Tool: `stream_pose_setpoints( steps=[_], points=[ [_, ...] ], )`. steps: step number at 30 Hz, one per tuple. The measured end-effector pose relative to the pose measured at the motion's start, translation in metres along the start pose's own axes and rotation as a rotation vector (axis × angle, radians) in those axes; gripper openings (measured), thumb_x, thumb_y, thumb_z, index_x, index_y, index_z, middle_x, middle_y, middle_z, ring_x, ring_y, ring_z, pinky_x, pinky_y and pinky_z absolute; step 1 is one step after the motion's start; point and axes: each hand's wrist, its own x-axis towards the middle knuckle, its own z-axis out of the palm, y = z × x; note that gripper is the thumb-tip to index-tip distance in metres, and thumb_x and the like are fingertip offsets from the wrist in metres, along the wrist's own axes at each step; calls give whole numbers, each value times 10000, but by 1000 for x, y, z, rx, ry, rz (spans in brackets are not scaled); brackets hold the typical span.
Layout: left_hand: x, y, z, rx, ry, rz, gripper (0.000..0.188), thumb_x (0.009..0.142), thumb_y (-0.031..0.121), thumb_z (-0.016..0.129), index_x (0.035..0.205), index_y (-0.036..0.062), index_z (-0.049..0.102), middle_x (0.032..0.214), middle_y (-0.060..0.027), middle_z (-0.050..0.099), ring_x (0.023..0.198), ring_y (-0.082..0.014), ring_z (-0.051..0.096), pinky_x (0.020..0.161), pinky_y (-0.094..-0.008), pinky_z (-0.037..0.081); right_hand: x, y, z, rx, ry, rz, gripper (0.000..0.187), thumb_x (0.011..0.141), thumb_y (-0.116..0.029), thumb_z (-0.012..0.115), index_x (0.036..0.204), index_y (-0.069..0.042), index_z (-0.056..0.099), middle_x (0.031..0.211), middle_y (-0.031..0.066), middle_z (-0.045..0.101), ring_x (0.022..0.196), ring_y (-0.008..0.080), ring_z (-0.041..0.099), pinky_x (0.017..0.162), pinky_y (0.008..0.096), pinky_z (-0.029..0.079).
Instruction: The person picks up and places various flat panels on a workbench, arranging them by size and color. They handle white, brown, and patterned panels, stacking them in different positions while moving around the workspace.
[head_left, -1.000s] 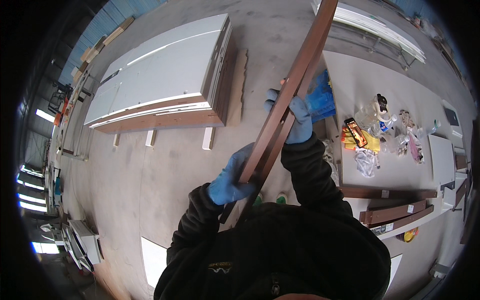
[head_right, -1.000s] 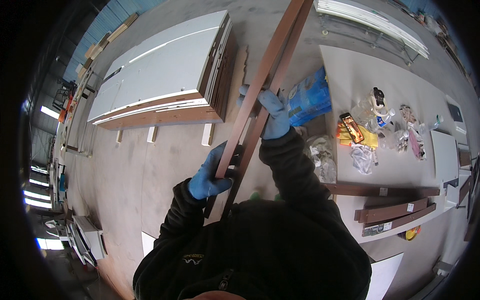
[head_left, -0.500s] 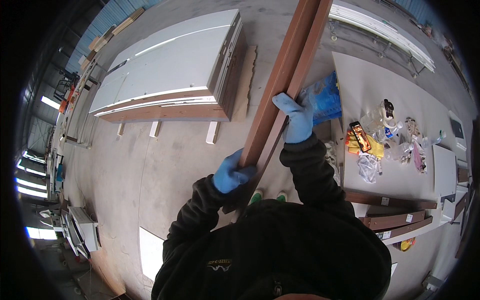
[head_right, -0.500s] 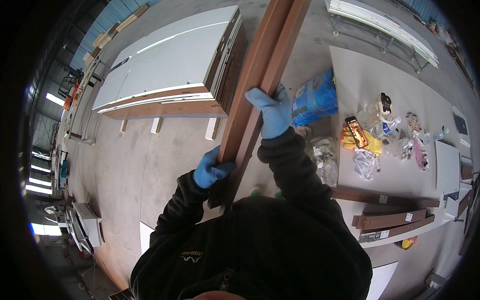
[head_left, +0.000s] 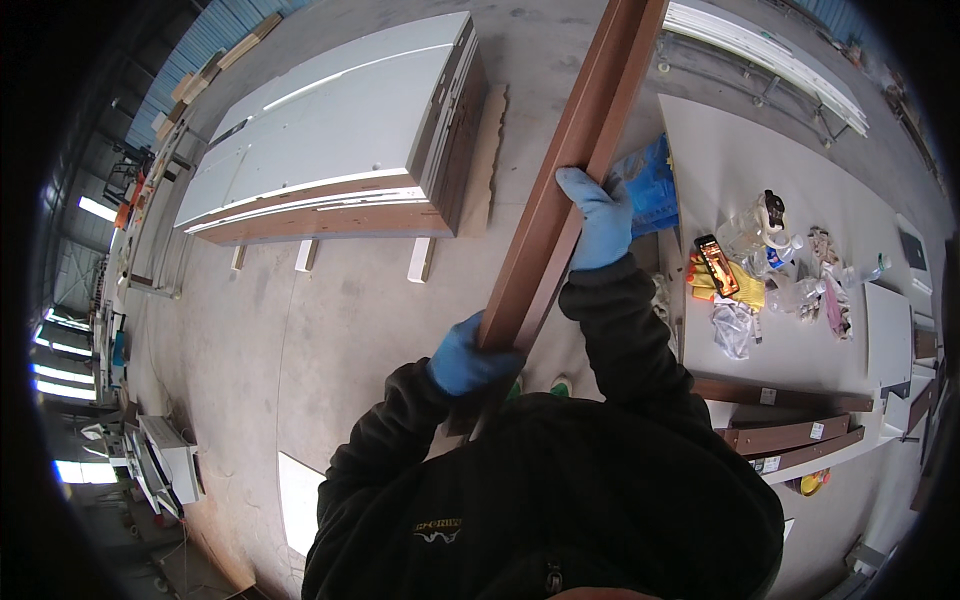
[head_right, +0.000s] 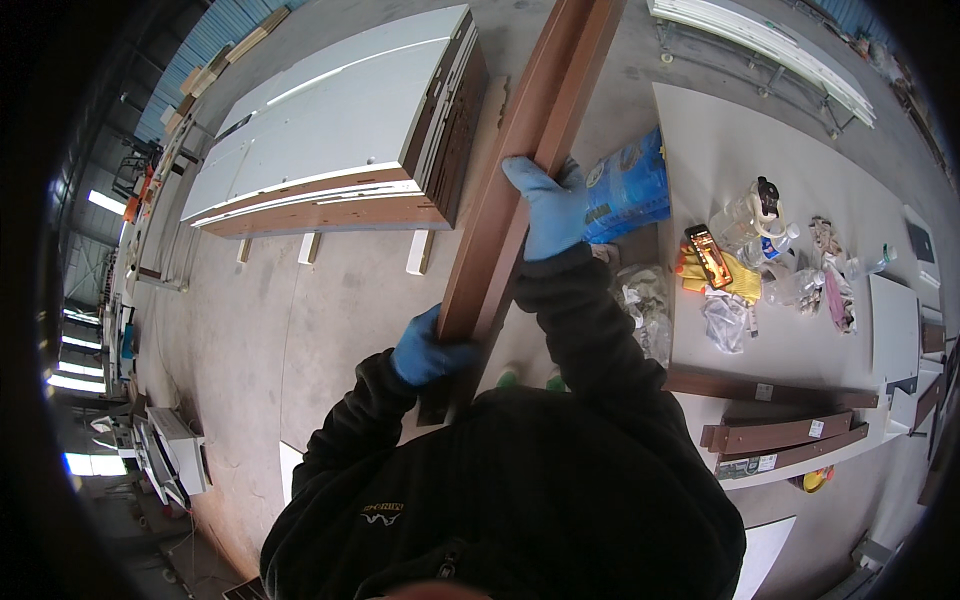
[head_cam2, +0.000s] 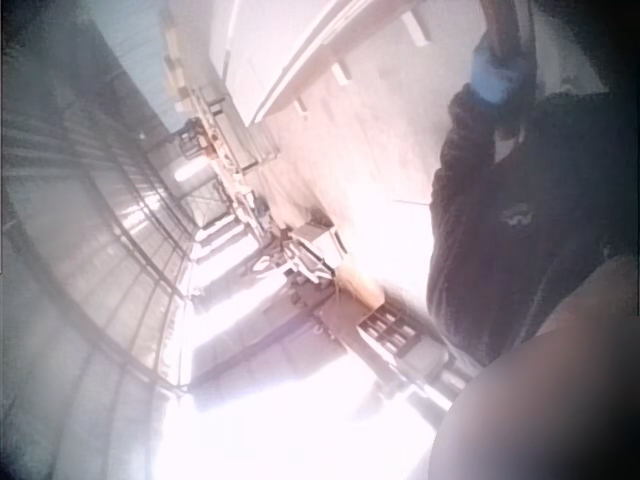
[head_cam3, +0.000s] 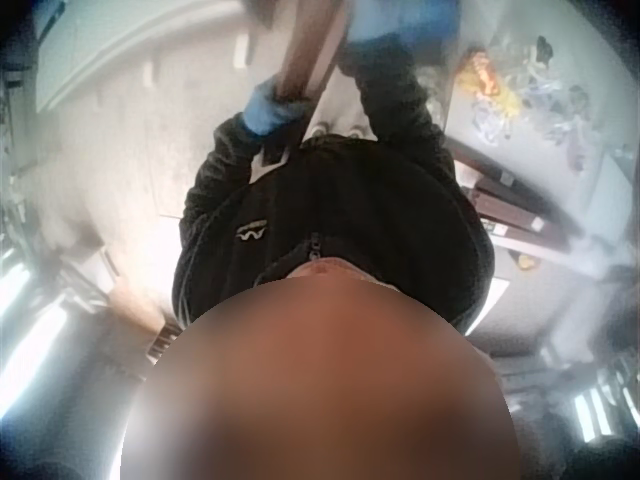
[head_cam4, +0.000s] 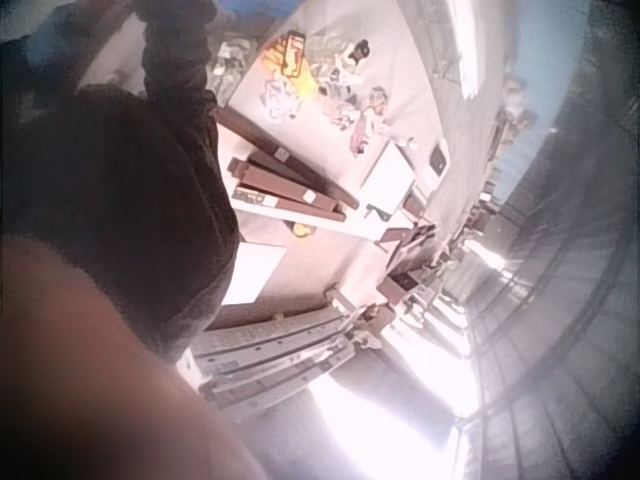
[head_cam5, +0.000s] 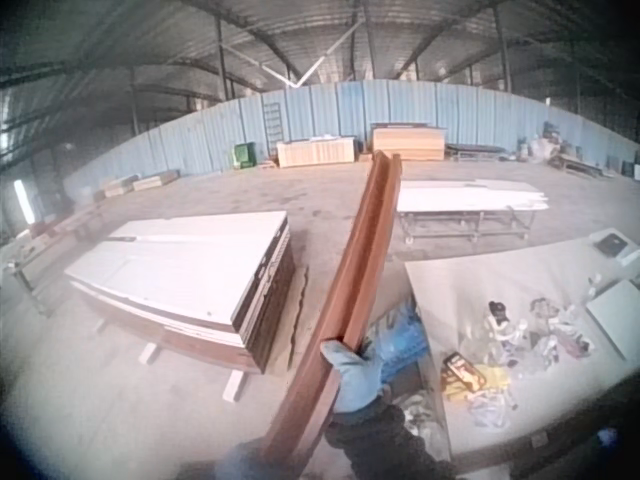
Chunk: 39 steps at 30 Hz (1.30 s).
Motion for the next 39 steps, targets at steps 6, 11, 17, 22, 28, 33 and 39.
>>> stream_pose_setpoints(
  steps=[6, 11, 17, 22, 28, 33, 39],
  points=[
    [3, 13, 2, 62, -23, -80, 562, 768, 200, 835, 1236, -13, 607, 1028, -127, 707, 936, -167, 653, 854, -340, 542, 4, -4, -10, 8, 16, 91, 312, 820, -166, 786, 1074, -38, 658, 960, 53, 662, 821, 183, 658, 761, 296, 535],
    [7, 9, 2, 62, -25, -87, 542, 768, 193, 832, 1222, -11, 616, 1009, -141, 708, 934, -168, 658, 845, -331, 541, 4, 2, -17, 24, 19, 87, 320, 816, -178, 790, 1075, -46, 656, 958, 44, 659, 835, 174, 652, 765, 292, 526],
    [8, 6, 2, 59, -35, -101, 542, 768, 184, 833, 1226, -11, 617, 1016, -125, 709, 938, -171, 659, 855, -335, 542, 6, 6, -16, -18, 39, -2, 309, 827, -175, 782, 1078, -47, 655, 952, 27, 649, 829, 142, 637, 754, 288, 516],
    [11, 0, 0, 1, -45, -123, 537, 769, 176, 834, 1226, -8, 620, 1027, -108, 710, 943, -166, 657, 859, -335, 543, 10, 8, -19, -33, 28, 75, 306, 834, -160, 778, 1092, -38, 666, 975, 36, 655, 846, 146, 640, 767, 286, 515],
    [16, -13, -9, -32, -81, -120, 540, 766, 169, 836, 1229, -9, 622, 1044, -101, 709, 955, -157, 654, 869, -330, 541, 9, 16, -20, -17, 21, 32, 304, 826, -111, 792, 1085, -22, 661, 973, 47, 667, 844, 144, 641, 753, 280, 519],
    [17, -12, -11, -50, -80, -160, 568, 755, 169, 842, 1237, -28, 613, 1090, -128, 706, 986, -163, 654, 882, -332, 538, 14, 24, -14, 7, 97, 22, 312, 828, -126, 816, 1076, -11, 665, 975, 44, 674, 829, 136, 638, 737, 272, 517],
    [25, -15, -19, 16, -49, -119, 621, 740, 219, 853, 1251, -32, 606, 1091, -116, 699, 986, -165, 644, 881, -336, 534, 18, 41, -7, -115, 90, -28, 346, 898, -244, 780, 1100, 6, 652, 983, 34, 660, 864, 110, 606, 754, 256, 488]
  ],
)
